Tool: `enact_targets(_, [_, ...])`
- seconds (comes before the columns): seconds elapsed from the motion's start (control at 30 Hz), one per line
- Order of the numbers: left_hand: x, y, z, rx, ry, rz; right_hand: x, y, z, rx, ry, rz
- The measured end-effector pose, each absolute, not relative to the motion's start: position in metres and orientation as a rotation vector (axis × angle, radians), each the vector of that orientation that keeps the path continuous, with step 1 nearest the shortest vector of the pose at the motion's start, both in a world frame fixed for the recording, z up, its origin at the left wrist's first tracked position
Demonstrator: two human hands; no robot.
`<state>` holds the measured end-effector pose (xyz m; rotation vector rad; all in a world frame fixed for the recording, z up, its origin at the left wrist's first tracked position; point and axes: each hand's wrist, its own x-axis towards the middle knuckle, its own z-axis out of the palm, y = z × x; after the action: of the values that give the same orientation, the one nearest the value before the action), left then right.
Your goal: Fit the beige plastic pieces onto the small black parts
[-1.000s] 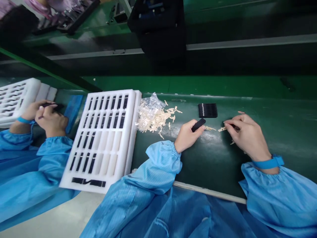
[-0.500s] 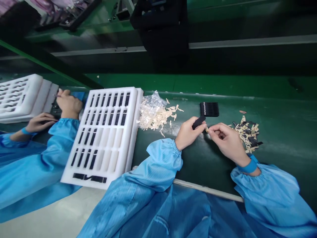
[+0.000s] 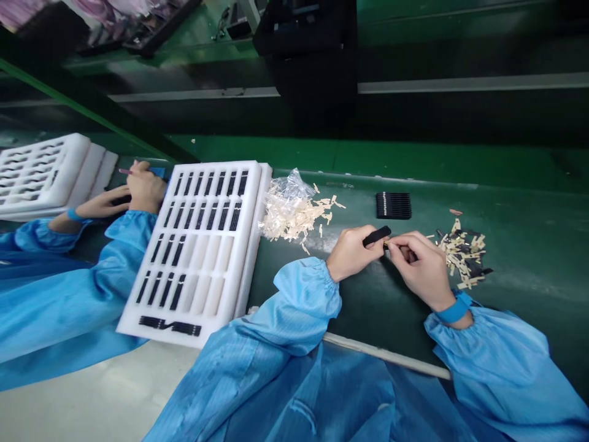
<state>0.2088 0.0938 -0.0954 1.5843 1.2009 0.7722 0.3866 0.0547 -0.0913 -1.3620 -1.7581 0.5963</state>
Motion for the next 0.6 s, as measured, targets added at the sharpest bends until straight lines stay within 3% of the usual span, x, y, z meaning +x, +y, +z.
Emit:
enact_targets(0.1, [0.194, 0.105, -0.092, 1.571, 1.279, 0.883, 0.389, 0.055, -0.092, -1.378, -1.705, 0.601])
enact_targets(0.2, [0.169, 0.121, -0.083, 1.643, 1.643, 0.986, 0.391, 0.058, -0.091, -1.406, -1.646, 0.623])
enact_targets(0.33, [0.149, 0.131, -0.077, 1.811, 2.004, 0.839, 0.390, 0.060, -0.091, -1.402, -1.639, 0.648])
enact_targets(0.6, [0.184, 0.110, -0.084, 1.630, 1.161, 0.772, 0.390, 0.058, -0.089, -1.389, -1.717, 0.610])
